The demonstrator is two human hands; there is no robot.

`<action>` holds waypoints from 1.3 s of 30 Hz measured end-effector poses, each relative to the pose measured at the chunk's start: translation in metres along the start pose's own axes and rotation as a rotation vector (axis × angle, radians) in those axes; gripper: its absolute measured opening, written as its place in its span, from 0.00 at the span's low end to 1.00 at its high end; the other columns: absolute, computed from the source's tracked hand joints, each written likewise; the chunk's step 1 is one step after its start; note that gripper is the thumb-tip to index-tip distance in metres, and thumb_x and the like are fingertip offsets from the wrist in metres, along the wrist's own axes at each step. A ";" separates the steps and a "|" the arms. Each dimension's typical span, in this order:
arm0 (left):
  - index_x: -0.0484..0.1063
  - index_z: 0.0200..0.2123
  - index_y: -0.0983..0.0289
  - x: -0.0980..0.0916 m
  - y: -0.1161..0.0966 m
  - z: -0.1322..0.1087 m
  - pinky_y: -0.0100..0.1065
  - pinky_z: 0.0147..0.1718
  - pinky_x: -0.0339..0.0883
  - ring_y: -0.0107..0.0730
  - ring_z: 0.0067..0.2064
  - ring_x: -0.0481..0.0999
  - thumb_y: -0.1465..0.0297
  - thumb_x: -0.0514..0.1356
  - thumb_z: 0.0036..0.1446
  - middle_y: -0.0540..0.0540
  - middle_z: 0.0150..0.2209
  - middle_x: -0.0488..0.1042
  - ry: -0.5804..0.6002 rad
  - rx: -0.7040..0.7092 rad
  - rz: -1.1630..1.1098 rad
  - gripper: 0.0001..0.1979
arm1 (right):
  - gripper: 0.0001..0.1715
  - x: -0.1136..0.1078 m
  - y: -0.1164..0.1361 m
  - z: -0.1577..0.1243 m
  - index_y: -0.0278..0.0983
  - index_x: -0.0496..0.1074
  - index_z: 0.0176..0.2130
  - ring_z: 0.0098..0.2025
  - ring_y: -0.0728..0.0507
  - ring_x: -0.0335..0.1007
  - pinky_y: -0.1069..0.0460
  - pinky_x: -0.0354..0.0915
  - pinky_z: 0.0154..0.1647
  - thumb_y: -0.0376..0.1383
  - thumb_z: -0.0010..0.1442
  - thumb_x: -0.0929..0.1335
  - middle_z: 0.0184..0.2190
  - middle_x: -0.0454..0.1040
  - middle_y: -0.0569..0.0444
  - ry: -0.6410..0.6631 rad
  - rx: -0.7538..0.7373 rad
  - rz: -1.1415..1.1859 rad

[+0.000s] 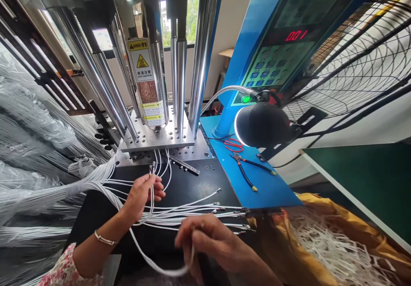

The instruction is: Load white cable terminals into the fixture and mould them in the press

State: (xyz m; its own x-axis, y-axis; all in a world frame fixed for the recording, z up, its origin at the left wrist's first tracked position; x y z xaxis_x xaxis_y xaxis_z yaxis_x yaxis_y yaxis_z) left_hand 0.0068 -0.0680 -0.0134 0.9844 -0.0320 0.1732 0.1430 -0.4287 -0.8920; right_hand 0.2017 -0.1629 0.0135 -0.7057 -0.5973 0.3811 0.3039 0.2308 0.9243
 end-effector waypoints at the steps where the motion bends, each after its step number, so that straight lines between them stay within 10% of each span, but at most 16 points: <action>1: 0.71 0.36 0.66 -0.004 -0.013 0.003 0.29 0.26 0.69 0.32 0.28 0.77 0.56 0.63 0.56 0.53 0.29 0.73 -0.070 0.082 0.012 0.18 | 0.18 0.006 0.002 -0.003 0.34 0.77 0.39 0.29 0.48 0.73 0.55 0.66 0.29 0.46 0.63 0.68 0.30 0.75 0.52 0.148 0.069 0.010; 3: 0.70 0.35 0.66 -0.002 -0.029 0.004 0.33 0.28 0.72 0.37 0.30 0.79 0.55 0.62 0.56 0.54 0.28 0.75 -0.080 0.149 0.055 0.18 | 0.17 0.009 0.001 -0.002 0.33 0.78 0.38 0.30 0.48 0.73 0.55 0.66 0.30 0.44 0.61 0.70 0.31 0.76 0.50 0.193 0.126 -0.019; 9: 0.67 0.34 0.63 0.043 0.015 -0.029 0.29 0.19 0.66 0.34 0.23 0.76 0.52 0.56 0.59 0.56 0.28 0.77 0.395 -0.163 0.292 0.18 | 0.16 -0.018 -0.027 0.028 0.35 0.72 0.41 0.22 0.49 0.69 0.55 0.66 0.24 0.46 0.63 0.67 0.24 0.73 0.56 -0.482 -0.024 -0.117; 16: 0.69 0.35 0.65 0.035 0.058 -0.041 0.24 0.12 0.37 0.16 0.14 0.47 0.47 0.59 0.55 0.42 0.18 0.58 0.405 -0.263 0.115 0.25 | 0.21 -0.042 -0.034 0.027 0.37 0.67 0.53 0.42 0.43 0.73 0.49 0.70 0.43 0.43 0.63 0.68 0.46 0.73 0.48 -0.739 -0.142 -0.579; 22: 0.67 0.26 0.65 0.038 0.058 -0.049 0.26 0.16 0.45 0.19 0.18 0.56 0.50 0.59 0.57 0.46 0.19 0.61 0.348 -0.163 0.196 0.23 | 0.22 -0.021 -0.041 0.041 0.37 0.67 0.56 0.50 0.42 0.71 0.46 0.67 0.51 0.41 0.71 0.55 0.49 0.74 0.45 -0.248 -0.215 -0.821; 28: 0.65 0.27 0.64 0.041 0.054 -0.047 0.26 0.17 0.44 0.20 0.19 0.52 0.49 0.58 0.56 0.44 0.18 0.57 0.273 -0.037 0.229 0.23 | 0.22 -0.019 -0.048 0.045 0.35 0.63 0.59 0.53 0.44 0.69 0.48 0.66 0.55 0.40 0.71 0.57 0.52 0.72 0.46 -0.230 -0.196 -0.866; 34: 0.71 0.33 0.67 0.032 0.055 -0.042 0.24 0.16 0.45 0.17 0.18 0.55 0.50 0.61 0.55 0.47 0.24 0.65 0.173 -0.064 0.161 0.23 | 0.23 -0.087 -0.019 0.059 0.31 0.62 0.60 0.56 0.34 0.62 0.40 0.62 0.54 0.28 0.66 0.59 0.56 0.67 0.38 -0.564 -0.050 -1.522; 39: 0.71 0.34 0.67 0.028 0.055 -0.034 0.23 0.14 0.47 0.15 0.18 0.55 0.51 0.61 0.56 0.50 0.29 0.68 0.133 0.023 0.136 0.22 | 0.20 -0.110 -0.007 0.076 0.28 0.68 0.49 0.48 0.32 0.66 0.42 0.62 0.45 0.23 0.63 0.56 0.44 0.71 0.35 -0.335 0.289 -1.781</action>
State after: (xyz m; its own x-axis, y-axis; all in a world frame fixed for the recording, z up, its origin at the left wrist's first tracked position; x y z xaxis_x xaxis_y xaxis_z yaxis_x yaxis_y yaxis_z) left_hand 0.0393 -0.1231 -0.0438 0.9726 -0.2084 0.1027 0.0133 -0.3912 -0.9202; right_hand 0.2285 -0.0409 -0.0331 -0.1231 -0.1003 -0.9873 -0.9424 -0.2999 0.1479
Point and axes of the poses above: each hand's wrist, its own z-axis towards the middle knuckle, its own x-axis out of the palm, y = z × x, the point moved 3 cm from there along z, towards the middle knuckle
